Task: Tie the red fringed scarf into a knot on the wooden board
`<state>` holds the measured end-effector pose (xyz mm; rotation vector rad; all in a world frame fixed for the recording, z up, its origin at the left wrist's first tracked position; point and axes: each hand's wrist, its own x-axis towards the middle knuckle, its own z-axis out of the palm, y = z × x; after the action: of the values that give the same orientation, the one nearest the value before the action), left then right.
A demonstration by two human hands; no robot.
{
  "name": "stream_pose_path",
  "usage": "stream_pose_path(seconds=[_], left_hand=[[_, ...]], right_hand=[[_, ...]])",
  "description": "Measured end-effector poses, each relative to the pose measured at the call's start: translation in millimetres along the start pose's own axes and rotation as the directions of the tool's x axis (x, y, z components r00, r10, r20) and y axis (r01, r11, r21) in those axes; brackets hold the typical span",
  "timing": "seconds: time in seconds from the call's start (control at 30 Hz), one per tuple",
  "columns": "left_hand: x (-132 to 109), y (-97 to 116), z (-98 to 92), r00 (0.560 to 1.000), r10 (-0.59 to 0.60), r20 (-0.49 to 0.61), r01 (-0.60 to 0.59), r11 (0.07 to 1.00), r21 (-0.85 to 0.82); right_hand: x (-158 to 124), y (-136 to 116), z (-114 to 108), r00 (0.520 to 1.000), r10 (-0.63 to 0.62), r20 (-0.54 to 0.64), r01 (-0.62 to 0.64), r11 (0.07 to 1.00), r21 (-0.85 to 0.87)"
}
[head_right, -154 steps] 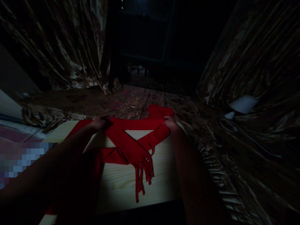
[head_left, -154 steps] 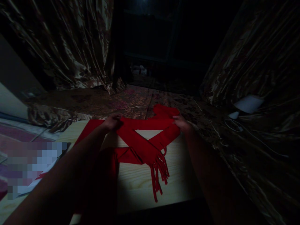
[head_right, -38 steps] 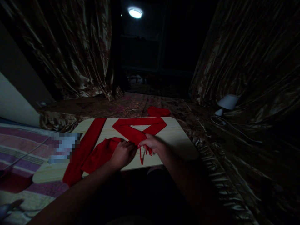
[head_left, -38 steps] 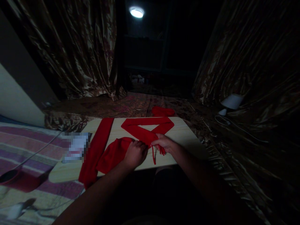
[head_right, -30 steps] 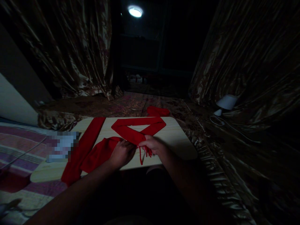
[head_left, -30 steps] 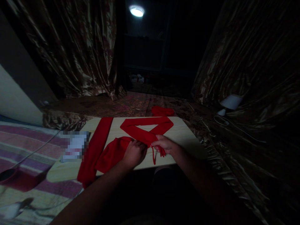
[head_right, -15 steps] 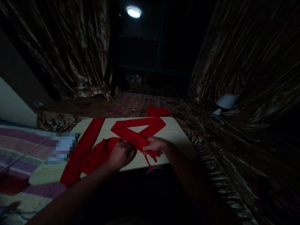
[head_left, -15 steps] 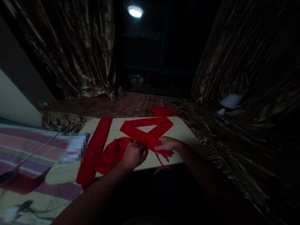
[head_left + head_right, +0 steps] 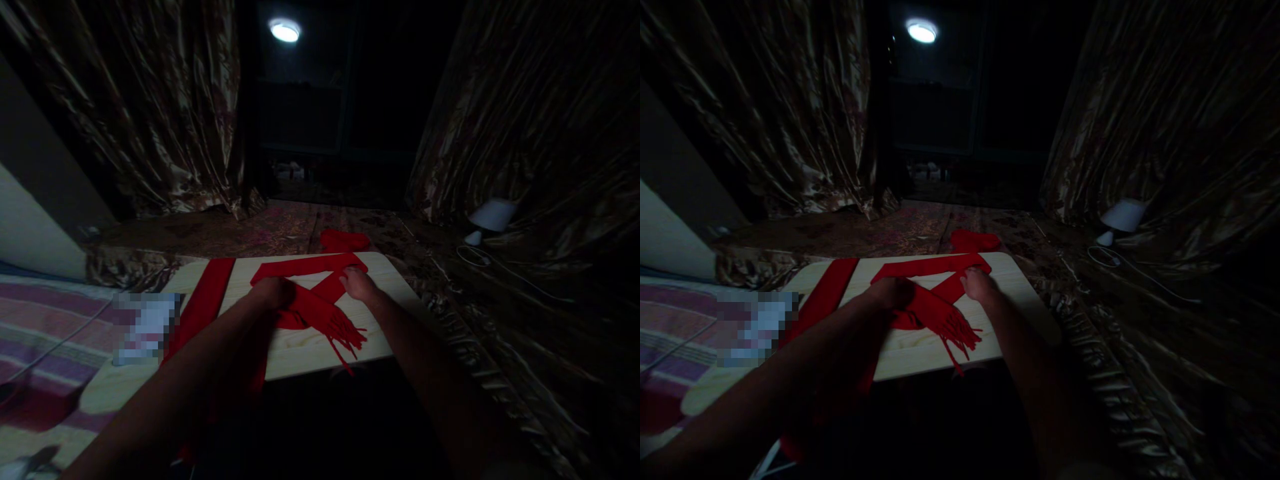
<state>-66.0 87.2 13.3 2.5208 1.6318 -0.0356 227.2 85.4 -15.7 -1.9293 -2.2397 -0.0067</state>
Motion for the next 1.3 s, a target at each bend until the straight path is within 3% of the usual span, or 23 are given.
stream_pose_path(seconds=[0.17,0.4,0.57,0.77,0.87,1.03,1.3], left_hand=[[9.4,-11.2,15.6,1.000,0.015,-0.017,-0.015,1.000,0.005],[22.2,-18.7,16.1,0.999,0.034,-0.032,-0.034,0.999,-0.014],[26.5,-0.9,27.3,0.999,0.013,-0.044,-0.015,0.999,-0.034],[15.2,31.9,55.5,0.993,-0.119,-0.021,0.118,0.992,-0.043],[13.5,34.2,61.0,0.991,-0.130,-0.045,0.128,0.991,-0.044],[12.7,33.1,58.4,0.990,-0.128,-0.054,0.125,0.991,-0.045],[11.6,35.8,56.5,0.989,-0.141,-0.053,0.139,0.989,-0.046]], right_hand=[[-3.5,-4.5,10.7,0.999,-0.023,0.035,0.026,0.993,-0.114],[-5.8,-19.9,-4.5,0.995,0.014,0.095,0.007,0.976,-0.218],[4.0,-10.7,-0.6,0.993,0.034,0.117,-0.008,0.976,-0.219],[19.1,0.6,0.7,0.970,-0.012,0.244,0.044,0.991,-0.127],[27.1,1.6,-0.1,0.958,0.013,0.285,0.015,0.995,-0.096],[38.1,0.2,3.2,0.973,0.038,0.226,-0.013,0.993,-0.115],[45.9,5.0,12.6,0.970,0.048,0.239,-0.032,0.997,-0.074]])
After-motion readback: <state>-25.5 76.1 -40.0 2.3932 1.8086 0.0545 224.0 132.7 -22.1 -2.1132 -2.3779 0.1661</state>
